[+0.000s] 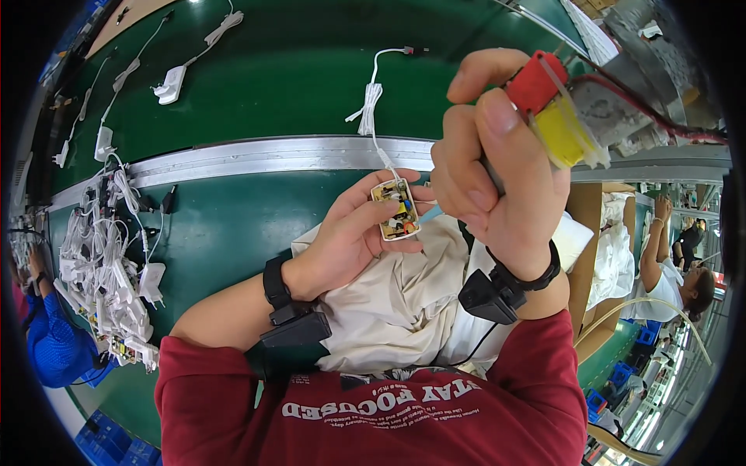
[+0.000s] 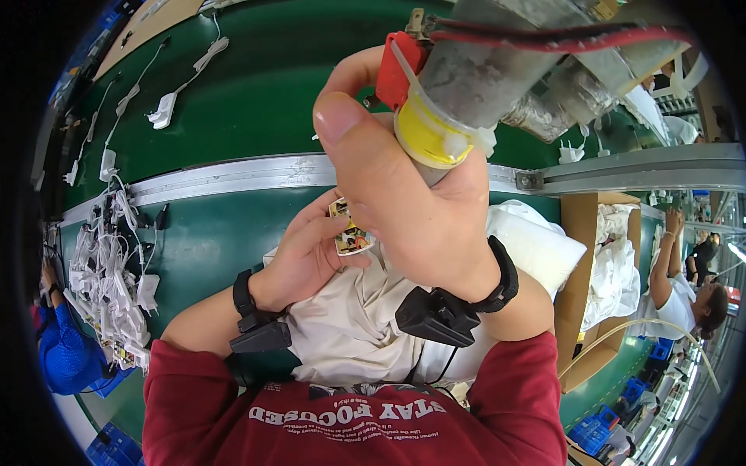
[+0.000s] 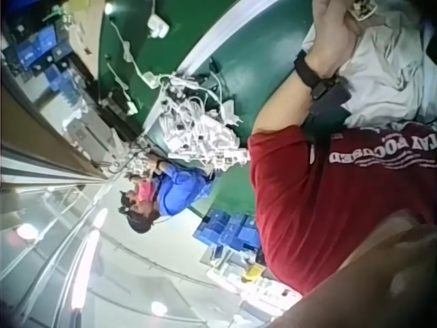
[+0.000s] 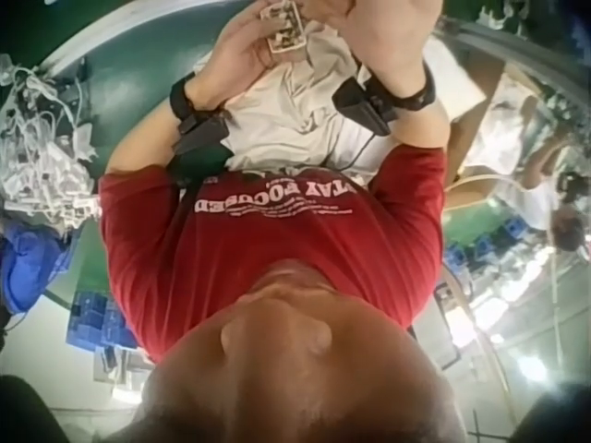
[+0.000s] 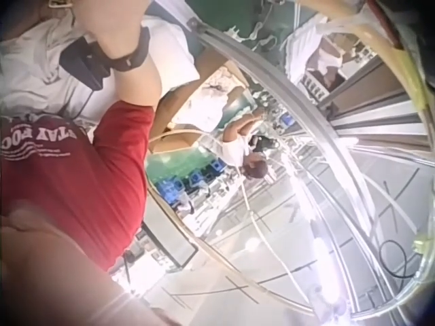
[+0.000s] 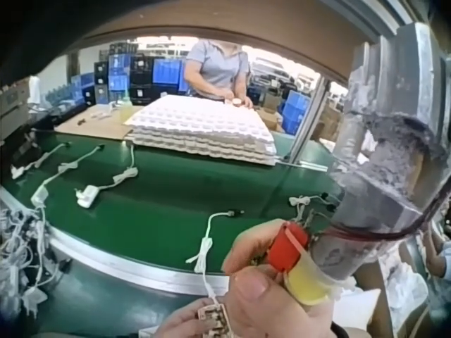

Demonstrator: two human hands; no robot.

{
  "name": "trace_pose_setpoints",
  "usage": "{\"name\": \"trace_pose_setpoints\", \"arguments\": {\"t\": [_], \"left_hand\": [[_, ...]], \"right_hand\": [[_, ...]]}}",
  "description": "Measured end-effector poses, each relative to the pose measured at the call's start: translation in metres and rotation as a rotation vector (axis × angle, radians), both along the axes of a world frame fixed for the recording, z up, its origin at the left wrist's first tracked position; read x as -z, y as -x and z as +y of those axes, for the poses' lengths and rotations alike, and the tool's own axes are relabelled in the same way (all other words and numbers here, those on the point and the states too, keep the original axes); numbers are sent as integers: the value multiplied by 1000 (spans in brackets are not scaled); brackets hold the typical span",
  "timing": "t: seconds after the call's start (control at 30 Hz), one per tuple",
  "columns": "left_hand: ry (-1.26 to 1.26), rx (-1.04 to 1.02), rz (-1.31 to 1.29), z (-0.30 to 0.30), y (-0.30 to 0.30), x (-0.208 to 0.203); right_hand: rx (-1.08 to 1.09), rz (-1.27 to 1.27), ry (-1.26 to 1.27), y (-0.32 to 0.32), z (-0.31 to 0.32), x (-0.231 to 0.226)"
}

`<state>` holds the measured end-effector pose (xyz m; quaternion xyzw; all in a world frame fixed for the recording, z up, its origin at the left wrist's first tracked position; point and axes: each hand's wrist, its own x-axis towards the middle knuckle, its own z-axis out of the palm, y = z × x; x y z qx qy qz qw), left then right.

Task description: The person picks up a charger from a pile, applies a substance from a nozzle to the internal components, and places it on the conveyor belt, repeating the process for several units.

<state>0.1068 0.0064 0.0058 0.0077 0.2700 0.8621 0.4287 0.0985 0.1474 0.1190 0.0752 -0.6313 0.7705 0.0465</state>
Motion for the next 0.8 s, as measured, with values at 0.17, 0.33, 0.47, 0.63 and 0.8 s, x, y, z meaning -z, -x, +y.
{"name": "trace_pose_setpoints", "arguments": {"t": [0.17, 0.33, 0.47, 0.63, 0.8], "left_hand": [[-44, 11, -40, 2, -1, 1], [-153, 36, -48, 1, -2, 2], [-151, 28, -59, 2, -2, 1], [-134, 26, -53, 1, 0, -1], [-65, 56, -50, 5, -1, -4]], "right_hand": [[12, -11, 11, -3, -5, 1], [-62, 65, 4, -6, -6, 15], [-105, 93, -29, -6, -3, 16], [-86, 81, -22, -4, -3, 15], [-61, 81, 20, -4, -2, 6]]}}
